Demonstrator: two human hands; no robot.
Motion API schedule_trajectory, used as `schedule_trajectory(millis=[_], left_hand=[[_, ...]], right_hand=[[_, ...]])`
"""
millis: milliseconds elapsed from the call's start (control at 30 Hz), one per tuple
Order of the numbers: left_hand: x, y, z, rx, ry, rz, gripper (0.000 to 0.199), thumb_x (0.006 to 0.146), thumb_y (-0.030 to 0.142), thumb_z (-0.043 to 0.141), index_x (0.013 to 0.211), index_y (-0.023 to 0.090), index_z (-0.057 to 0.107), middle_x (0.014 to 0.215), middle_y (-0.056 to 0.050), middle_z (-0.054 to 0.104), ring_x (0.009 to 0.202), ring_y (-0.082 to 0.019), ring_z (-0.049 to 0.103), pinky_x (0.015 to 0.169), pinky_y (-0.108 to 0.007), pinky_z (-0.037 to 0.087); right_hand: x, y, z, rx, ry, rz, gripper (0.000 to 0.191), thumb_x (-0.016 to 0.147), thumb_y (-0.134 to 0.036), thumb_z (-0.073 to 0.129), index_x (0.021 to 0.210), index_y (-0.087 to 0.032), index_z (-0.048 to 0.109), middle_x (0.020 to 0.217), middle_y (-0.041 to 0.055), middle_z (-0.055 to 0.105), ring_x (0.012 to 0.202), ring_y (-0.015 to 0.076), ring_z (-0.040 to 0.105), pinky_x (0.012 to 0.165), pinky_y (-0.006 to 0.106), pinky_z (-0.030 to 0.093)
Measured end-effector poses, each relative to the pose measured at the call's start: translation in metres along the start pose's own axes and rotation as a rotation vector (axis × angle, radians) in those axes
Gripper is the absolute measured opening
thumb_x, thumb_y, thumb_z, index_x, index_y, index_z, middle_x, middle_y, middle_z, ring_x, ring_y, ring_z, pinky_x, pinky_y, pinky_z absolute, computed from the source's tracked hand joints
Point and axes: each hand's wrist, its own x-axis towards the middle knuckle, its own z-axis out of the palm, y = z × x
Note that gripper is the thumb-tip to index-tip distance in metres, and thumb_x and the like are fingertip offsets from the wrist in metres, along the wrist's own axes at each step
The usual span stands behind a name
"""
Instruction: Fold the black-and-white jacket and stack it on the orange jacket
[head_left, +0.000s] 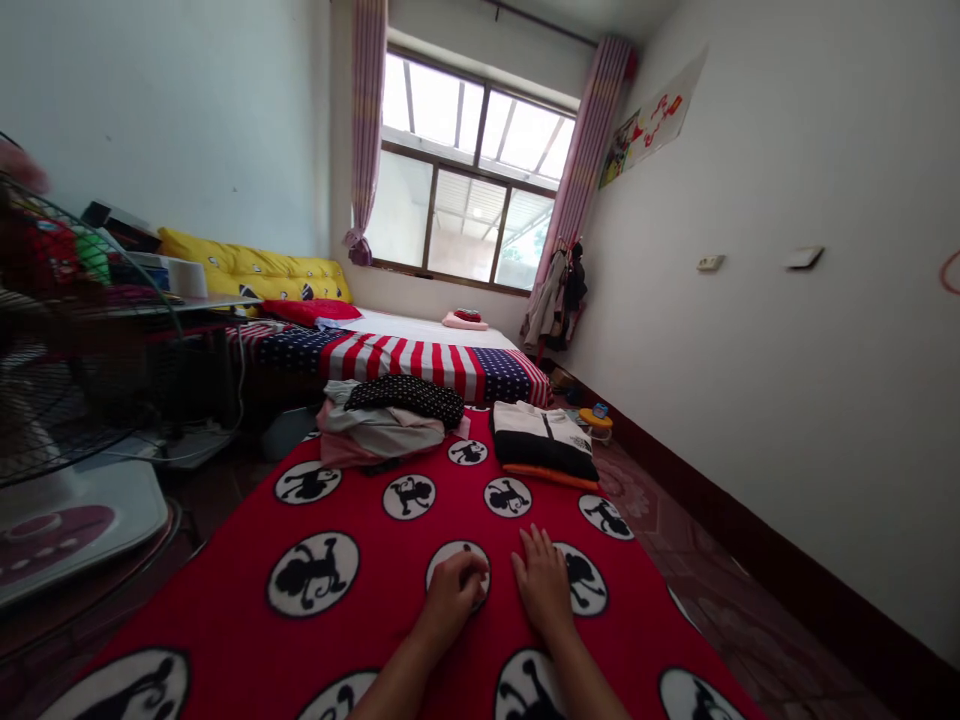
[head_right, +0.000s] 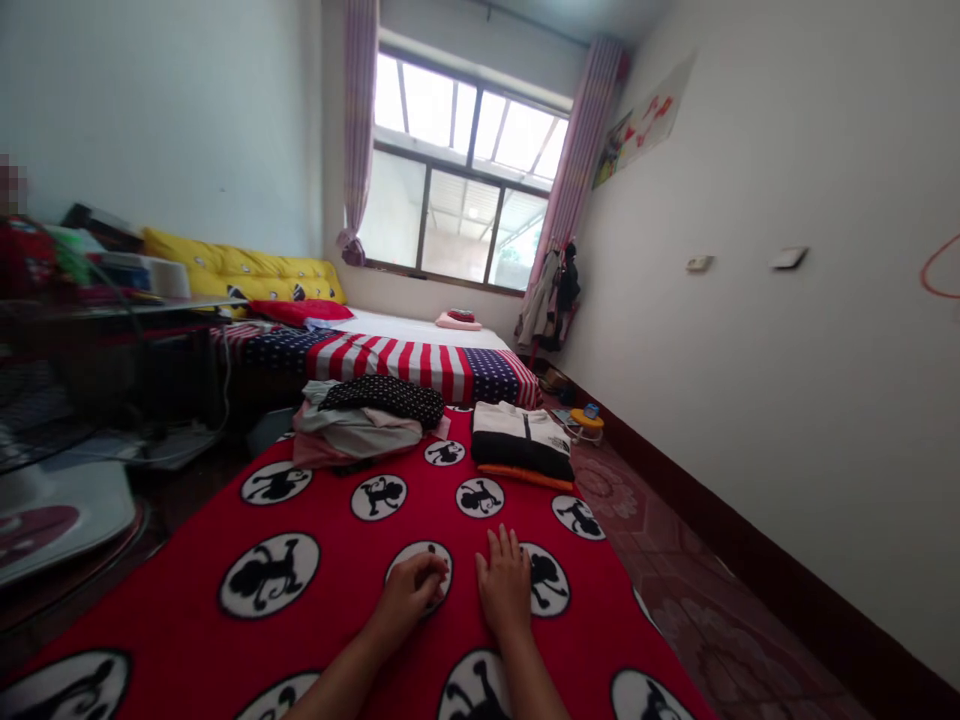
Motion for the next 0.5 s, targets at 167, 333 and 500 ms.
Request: schedule_trajectory(millis=[167,333,500], left_hand=[[-0.029,-0.004,-0.014,-0.052,-0.087,-0.072,0.012,0.074,0.025,0.057,0.080,0.019,0.065,0.073,-0.003,0.065,0.063,-0.018,0.062,0.059,-0.027,0.046],[-0.016,-0.008,-0.064,0.054,-0.072,-0.077,0.023,0.074,0.023,0.059,0.095,0.021,0.067,0.088,-0.004,0.069,0.077,-0.019,0.065,0.069,-0.029,0.051],[0.075,0.028,-0.135,0.587,0.169,0.184,0.036,0.074,0.008,0.052,0.104,0.021,0.066,0.102,-0.008,0.067,0.097,-0.023,0.061,0.090,-0.035,0.048]], right_hand=[[0.006,0.016,0.017,0.006,0.049,-0.035,0.052,0.090,-0.038,0.035,0.132,-0.017,0.056,0.143,0.0102,0.047,0.136,0.0274,0.038,0.109,0.047,0.032],[0.022,0.043,0.055,-0.005,0.114,-0.095,0.051,0.086,-0.044,0.039,0.123,-0.020,0.064,0.137,0.0106,0.054,0.128,0.0311,0.048,0.100,0.050,0.043],[0.022,0.052,0.074,-0.038,0.263,-0.151,0.050,0.086,-0.042,0.036,0.118,-0.019,0.066,0.133,0.0124,0.057,0.124,0.0324,0.052,0.097,0.051,0.045]])
